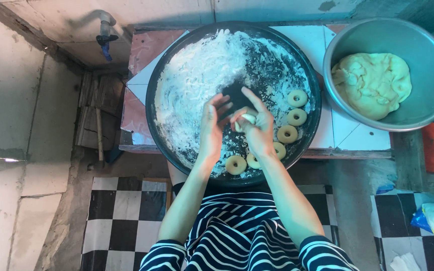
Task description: Shaping dough into donut rings and placing them on a floured tray
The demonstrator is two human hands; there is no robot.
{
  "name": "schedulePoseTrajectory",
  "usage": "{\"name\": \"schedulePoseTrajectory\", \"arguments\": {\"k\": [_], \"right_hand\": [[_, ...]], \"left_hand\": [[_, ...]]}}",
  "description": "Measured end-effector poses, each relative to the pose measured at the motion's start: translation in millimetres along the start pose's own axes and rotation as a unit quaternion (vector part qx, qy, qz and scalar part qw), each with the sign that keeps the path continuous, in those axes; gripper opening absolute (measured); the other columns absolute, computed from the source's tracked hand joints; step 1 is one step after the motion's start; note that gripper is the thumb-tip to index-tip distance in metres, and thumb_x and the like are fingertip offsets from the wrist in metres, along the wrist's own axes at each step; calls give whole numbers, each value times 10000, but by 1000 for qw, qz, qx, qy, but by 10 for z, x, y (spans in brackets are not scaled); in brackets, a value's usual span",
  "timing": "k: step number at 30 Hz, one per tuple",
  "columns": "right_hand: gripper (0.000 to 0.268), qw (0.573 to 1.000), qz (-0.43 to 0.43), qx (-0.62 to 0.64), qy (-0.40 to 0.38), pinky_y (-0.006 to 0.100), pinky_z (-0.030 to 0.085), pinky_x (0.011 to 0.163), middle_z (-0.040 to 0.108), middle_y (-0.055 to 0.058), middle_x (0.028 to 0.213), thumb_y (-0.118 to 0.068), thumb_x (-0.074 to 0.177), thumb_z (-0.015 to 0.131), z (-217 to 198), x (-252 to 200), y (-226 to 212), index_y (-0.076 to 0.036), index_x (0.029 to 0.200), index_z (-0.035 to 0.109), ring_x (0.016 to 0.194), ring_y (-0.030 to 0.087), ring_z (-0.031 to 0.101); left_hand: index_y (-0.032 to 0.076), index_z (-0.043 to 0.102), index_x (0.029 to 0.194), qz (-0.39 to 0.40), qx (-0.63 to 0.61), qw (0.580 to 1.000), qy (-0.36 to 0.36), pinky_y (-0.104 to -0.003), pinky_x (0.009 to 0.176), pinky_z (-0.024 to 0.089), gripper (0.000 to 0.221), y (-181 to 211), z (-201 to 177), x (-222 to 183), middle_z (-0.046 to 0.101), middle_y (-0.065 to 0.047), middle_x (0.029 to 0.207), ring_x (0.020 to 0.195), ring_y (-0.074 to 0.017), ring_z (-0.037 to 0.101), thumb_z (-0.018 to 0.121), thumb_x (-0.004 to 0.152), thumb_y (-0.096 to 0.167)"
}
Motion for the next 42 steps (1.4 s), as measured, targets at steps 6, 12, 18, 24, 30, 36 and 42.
{"name": "schedulePoseTrajectory", "arguments": {"k": [6,12,18,24,30,36,42], "right_hand": [[827,985,-98,50,-129,360,296,1070,286,164,1710,65,863,437,349,-191,30,-158,1644,278,1588,321,215],[721,963,-244,-112,-14,481,-131,1338,-114,72,1768,-576,1140,177,74,305,-12,-163,1698,-16,1640,257,-143],[876,964,-103,166,181,490,-94,1331,-54,44,1759,-603,1047,586,18,320,-158,-215,1675,114,1632,275,-79],[321,966,-102,148,184,570,335,1155,419,90,1523,-402,1119,508,-195,215,197,-241,1391,455,1520,291,299],[155,971,15,78,225,420,537,885,631,125,1282,-169,1063,491,-184,-17,275,-122,1183,578,1182,313,641],[187,986,32,13,166,475,466,984,616,145,1268,-121,1094,425,-123,-104,288,-111,1154,602,1266,374,584],[217,992,-10,22,125,485,496,900,611,183,970,-85,1113,357,-144,-95,387,-50,1241,529,866,304,655]], "left_hand": [[122,278,1607,94,-25,995,-9,-666,1242,158,860,32,235,158,382,-256,1584,1525,-441,323,337,1026,752],[91,157,1681,160,116,972,-125,-541,1324,27,1007,169,608,-313,121,-173,1751,1626,-376,28,169,991,824],[-20,382,1575,133,58,976,-162,-590,1258,284,468,122,458,-219,399,-249,1630,1531,-392,345,410,1117,71],[-21,679,1152,-26,-134,990,48,-208,545,480,246,-385,44,58,629,-90,789,665,-144,614,451,1082,40],[57,598,974,-35,-220,973,56,-140,385,242,318,-343,121,201,350,-36,505,337,-108,403,369,1136,206],[81,633,1145,-86,-236,968,11,-178,517,427,365,-239,154,161,549,45,713,551,-92,598,454,1101,396],[-8,627,1145,16,-46,998,-46,-233,414,438,248,-469,-25,175,532,-59,602,407,-271,596,436,1114,147]]}}
Point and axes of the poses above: each hand's wrist, its own x-axis towards the middle knuckle, its own z-axis out of the palm, y = z × x, the point moved 2 cm from there along x, towards the middle knuckle
